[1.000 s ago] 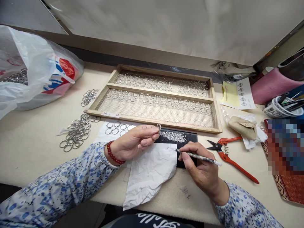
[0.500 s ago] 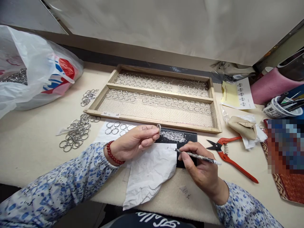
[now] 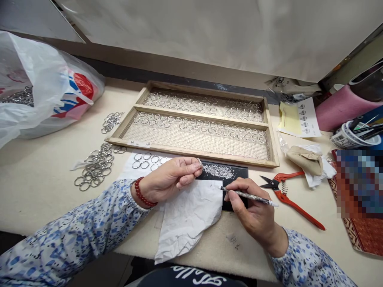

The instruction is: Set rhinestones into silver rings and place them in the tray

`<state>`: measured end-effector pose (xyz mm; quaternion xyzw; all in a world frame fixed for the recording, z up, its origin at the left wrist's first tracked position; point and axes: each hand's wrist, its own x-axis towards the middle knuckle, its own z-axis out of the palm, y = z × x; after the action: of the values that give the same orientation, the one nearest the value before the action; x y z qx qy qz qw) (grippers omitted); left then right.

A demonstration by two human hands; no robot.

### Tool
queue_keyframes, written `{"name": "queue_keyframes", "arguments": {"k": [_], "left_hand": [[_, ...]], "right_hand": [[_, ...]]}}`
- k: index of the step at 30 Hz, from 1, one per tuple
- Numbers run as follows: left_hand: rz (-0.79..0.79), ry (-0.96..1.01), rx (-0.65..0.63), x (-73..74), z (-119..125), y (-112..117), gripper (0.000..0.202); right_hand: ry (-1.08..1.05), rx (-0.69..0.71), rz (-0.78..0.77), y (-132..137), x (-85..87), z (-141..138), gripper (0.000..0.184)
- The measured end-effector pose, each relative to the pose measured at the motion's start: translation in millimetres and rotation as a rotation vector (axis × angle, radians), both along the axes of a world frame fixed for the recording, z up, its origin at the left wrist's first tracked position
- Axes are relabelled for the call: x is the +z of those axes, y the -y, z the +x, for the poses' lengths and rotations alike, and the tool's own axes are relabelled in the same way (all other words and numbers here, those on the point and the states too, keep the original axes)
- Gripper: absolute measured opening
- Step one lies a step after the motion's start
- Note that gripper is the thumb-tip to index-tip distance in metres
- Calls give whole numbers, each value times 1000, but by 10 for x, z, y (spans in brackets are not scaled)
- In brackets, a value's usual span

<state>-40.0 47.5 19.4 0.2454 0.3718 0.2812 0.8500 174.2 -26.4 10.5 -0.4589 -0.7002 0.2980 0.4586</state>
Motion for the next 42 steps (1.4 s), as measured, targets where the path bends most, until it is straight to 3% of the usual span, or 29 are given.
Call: {"name": "queue_keyframes", "arguments": {"k": [27,32,36,42], "left_hand": [[85,-38,-6,-29,3,8,22],[146,-66,12,-20,17,28,20],[202,-100,8,-21,31,51,15],[269,-111,-1,-61,54,78,19]], "right_hand": [[-31,17,-2,0,-10,11,16],[-70,-45,23,18,-31,22,18],[-106,-74,52,20,14,-1,23],[-49,-3,139,-34,94,-70,34]]}}
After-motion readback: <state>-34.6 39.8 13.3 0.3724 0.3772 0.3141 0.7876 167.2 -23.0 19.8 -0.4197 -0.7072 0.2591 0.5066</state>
